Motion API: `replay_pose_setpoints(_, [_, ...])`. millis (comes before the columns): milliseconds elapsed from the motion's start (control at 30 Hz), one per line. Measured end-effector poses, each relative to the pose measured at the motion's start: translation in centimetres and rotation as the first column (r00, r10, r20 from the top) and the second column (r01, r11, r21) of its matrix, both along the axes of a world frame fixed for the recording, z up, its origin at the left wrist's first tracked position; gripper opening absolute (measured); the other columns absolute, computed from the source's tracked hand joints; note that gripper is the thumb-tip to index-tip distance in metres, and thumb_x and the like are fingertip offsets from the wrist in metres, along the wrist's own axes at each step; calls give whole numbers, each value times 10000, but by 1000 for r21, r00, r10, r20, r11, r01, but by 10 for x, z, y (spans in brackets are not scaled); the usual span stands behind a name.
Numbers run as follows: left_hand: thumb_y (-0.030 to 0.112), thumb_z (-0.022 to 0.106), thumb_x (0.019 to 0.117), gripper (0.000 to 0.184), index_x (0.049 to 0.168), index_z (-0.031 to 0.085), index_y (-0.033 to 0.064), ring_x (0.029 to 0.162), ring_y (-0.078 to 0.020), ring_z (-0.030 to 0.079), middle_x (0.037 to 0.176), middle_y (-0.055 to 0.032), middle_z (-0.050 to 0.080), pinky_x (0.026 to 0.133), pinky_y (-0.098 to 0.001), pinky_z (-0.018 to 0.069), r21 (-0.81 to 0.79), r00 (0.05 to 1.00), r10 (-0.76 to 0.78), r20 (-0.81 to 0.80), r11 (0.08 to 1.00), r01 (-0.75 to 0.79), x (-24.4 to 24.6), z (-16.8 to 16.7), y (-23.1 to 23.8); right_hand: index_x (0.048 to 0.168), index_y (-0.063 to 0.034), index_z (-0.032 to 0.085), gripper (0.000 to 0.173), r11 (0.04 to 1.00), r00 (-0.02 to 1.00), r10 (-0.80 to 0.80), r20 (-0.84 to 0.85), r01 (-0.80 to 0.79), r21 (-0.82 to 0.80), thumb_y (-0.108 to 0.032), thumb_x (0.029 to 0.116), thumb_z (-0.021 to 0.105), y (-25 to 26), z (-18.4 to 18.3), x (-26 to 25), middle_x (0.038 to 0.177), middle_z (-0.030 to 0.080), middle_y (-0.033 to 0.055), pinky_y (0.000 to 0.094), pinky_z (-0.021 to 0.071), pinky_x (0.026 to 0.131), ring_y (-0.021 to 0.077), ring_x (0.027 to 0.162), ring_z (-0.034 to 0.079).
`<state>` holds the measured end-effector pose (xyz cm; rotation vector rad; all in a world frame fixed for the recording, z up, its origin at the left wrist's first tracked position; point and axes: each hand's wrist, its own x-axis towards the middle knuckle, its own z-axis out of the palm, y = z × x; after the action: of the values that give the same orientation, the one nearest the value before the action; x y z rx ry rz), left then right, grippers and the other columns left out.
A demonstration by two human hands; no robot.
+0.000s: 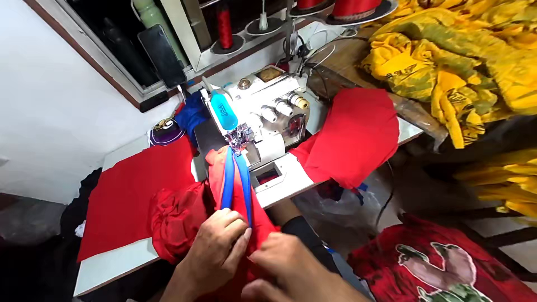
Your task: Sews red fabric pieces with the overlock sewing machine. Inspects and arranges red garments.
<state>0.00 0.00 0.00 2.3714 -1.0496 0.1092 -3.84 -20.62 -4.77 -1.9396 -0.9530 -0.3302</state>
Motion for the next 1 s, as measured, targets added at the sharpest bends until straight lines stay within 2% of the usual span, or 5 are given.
replay_pose_setpoints(267, [361,534,1003,363,726,599,137,750,-174,613,670,-4,566,1019,-353,462,86,932,51,359,992,-87,-38,28,-38,1204,-73,686,346,903,783,-405,-473,423,-74,-197,883,718,-11,8,71,1015,708,69,413,569,793,185,862,677])
replay_pose_setpoints(367, [353,527,988,350,699,588,166,729,-162,585,644,18,539,1090,-372,381,113,903,80,422,984,-140,-46,19,-43,1256,-43,618,375,876,390,-16,-921,449,175,57,896,639,11,0,98,1025,684,107,344,565,688,172,799,667])
replay_pose_setpoints(500, [363,535,966,321,701,591,190,726,-144,554,647,37,530,1005,-369,364,168,884,112,454,964,-208,-51,9,-45,920,-89,590,169,504,231,711,-664,491,711,35,859,493,49,-10,76,700,663,14,268,565,592,84,625,654])
replay_pose_setpoints(733, [344,562,938,285,716,608,171,693,-154,545,651,29,530,902,-372,403,205,894,134,429,949,-240,-60,-7,-30,1234,-81,722,310,869,451,-30,-892,454,199,-94,946,610,6,-23,39,984,760,9,280,580,816,67,883,705])
replay_pose_setpoints(1000, [320,536,949,294,726,610,143,675,-185,554,644,7,529,845,-385,435,273,906,89,414,937,-217,-68,-16,-48,1197,-70,735,257,868,493,125,-861,367,336,-129,1002,578,-4,-9,0,1009,771,21,263,602,859,81,932,727])
